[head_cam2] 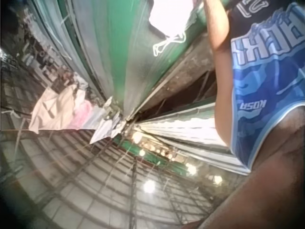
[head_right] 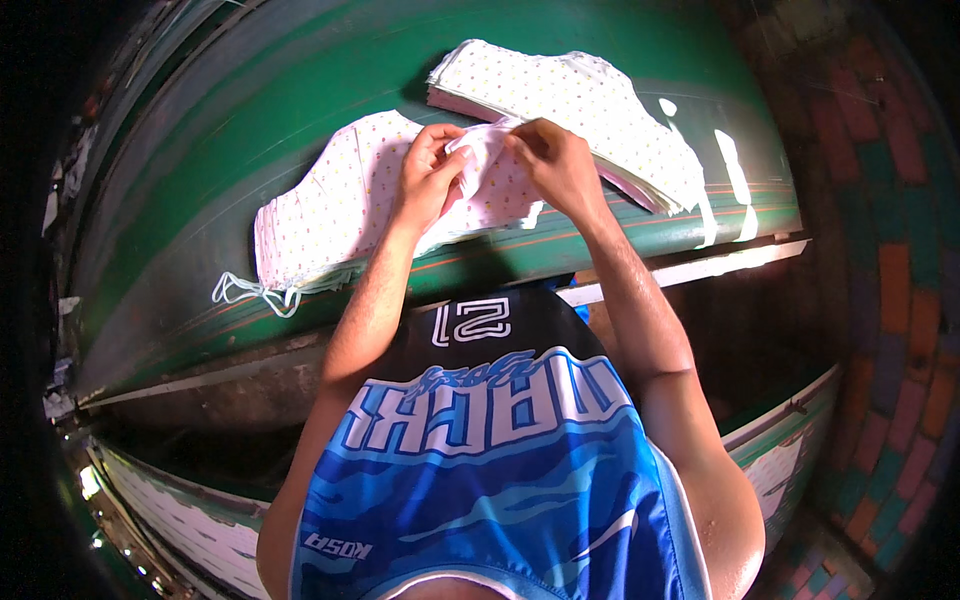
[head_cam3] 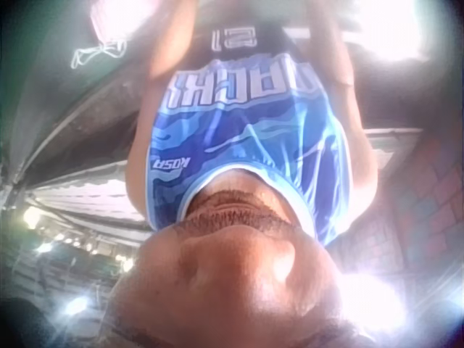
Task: The person folds small patterned garments on a green work surface. They smooth and align each piece, then stack the folded items into a neat pile.
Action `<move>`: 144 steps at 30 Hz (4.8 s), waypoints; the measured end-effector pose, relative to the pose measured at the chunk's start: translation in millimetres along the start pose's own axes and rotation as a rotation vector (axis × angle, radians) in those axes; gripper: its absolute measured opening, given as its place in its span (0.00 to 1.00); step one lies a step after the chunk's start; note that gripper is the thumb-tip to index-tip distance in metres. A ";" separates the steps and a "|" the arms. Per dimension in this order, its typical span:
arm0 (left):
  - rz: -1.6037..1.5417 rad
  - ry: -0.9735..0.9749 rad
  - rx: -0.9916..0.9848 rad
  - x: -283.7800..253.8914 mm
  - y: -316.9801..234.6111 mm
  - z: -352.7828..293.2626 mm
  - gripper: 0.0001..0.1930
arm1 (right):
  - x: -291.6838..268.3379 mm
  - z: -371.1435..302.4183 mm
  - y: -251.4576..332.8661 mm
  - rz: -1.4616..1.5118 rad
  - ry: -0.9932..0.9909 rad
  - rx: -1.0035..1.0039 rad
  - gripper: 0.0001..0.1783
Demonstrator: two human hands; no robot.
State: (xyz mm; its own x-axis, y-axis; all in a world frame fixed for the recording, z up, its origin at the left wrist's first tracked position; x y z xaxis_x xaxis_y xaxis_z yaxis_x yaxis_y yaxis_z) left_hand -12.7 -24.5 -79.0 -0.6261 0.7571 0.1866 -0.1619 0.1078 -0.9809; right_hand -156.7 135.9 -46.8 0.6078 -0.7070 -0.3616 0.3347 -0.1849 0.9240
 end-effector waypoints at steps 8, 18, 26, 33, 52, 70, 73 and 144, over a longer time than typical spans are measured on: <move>0.188 0.061 -0.005 -4.3 7.5 -2.5 0.05 | -20.7 -38.4 -37.6 -0.232 0.161 0.255 0.31; 0.303 0.094 -0.143 1.5 -7.8 -7.1 0.08 | -9.8 -34.9 -48.2 -0.164 0.133 0.210 0.23; 0.267 0.118 -0.159 3.6 -8.7 -6.7 0.08 | -21.1 -36.3 -3.7 -0.550 0.049 -0.123 0.14; 0.254 0.189 -0.056 -2.8 -1.6 -5.5 0.10 | -25.6 -24.2 33.1 -0.352 0.062 0.015 0.18; 0.069 0.014 -0.101 -25.2 -4.7 27.4 0.10 | -10.3 -45.5 -39.2 -0.056 0.021 0.157 0.26; 0.367 0.195 0.112 -11.2 -14.1 5.1 0.06 | -16.1 -43.8 -2.0 -0.473 -0.032 0.129 0.12; 0.360 0.229 0.018 -17.9 -16.3 2.0 0.16 | -19.7 -44.2 6.8 -0.385 -0.120 -0.023 0.13; 0.040 0.008 -0.154 -22.5 -23.9 -2.8 0.13 | -28.5 5.7 -9.1 -0.356 0.090 -0.094 0.17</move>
State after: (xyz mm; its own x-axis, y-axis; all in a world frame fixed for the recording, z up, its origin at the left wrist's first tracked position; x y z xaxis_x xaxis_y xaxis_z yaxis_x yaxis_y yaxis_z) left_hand 7.4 -42.3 -59.9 -0.6234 0.7678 0.1478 -0.0182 0.1747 -0.9845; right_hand -181.2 153.8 -44.1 0.5014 -0.5461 -0.6710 0.5981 -0.3417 0.7250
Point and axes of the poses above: each hand's wrist, its own z-axis towards the middle knuckle, its own x-axis out of the palm, y = z × x, the point moved 3 cm from there along z, towards the middle knuckle, and after that the axes turned 4 degrees about -y, right-handed, at the moved point
